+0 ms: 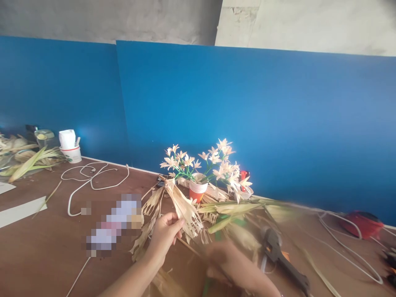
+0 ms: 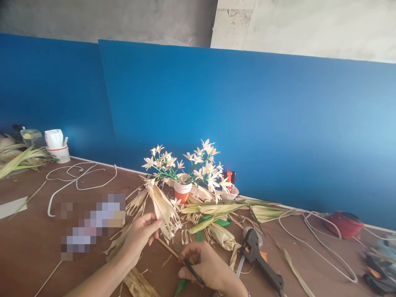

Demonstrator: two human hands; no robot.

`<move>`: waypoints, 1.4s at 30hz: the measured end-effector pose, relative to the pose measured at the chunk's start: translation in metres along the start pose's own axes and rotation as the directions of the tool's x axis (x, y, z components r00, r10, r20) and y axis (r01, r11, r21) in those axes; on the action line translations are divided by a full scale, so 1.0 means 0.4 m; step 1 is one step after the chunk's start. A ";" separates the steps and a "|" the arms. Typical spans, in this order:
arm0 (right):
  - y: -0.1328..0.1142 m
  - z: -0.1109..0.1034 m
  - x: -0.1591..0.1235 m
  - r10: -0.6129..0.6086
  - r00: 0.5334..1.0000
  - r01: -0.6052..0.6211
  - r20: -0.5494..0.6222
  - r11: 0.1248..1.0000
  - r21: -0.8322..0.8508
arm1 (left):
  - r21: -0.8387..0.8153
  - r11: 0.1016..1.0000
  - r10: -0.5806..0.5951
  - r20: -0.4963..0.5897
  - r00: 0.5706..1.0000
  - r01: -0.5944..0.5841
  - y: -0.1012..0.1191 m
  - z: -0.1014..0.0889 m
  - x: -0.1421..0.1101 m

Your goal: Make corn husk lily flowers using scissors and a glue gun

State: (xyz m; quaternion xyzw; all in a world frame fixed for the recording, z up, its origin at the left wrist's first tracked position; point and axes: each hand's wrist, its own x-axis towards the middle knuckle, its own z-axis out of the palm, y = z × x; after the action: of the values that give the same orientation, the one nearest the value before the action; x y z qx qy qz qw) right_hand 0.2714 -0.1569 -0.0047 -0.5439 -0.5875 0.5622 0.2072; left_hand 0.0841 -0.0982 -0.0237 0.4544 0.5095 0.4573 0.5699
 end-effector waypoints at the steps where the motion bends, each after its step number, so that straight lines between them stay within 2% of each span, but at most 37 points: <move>1: 0.001 -0.001 0.000 -0.001 1.000 0.001 -0.002 1.000 0.003 | -0.006 1.000 0.002 -0.001 1.000 -0.002 0.003 0.001 -0.001; 15: 0.012 0.000 0.003 0.005 1.000 -0.005 -0.020 1.000 0.030 | -0.078 0.997 -0.015 -0.027 1.000 0.013 -0.001 0.003 0.001; 24: 0.007 0.003 0.006 0.002 0.999 -0.003 -0.039 0.999 -0.034 | -0.065 0.998 -0.025 -0.006 1.000 0.025 -0.001 0.001 0.000; 30: 0.016 -0.001 0.005 -0.037 0.999 0.037 -0.014 0.999 -0.008 | -0.073 0.997 -0.034 -0.007 0.999 0.034 -0.001 0.003 0.002; 37: 0.007 -0.002 0.002 -0.013 1.000 0.013 -0.015 1.000 0.003 | -0.115 0.993 -0.029 -0.023 0.999 0.026 -0.006 0.002 0.004; 42: 0.015 -0.006 0.001 -0.030 1.000 0.030 0.001 0.998 0.062 | -0.165 0.986 -0.023 0.010 1.000 0.025 -0.004 0.000 0.003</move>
State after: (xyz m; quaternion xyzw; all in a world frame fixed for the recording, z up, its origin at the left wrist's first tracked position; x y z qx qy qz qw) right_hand 0.2756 -0.1570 -0.0096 -0.5279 -0.5782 0.5774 0.2315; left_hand 0.0843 -0.0972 -0.0254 0.4014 0.4729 0.4891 0.6133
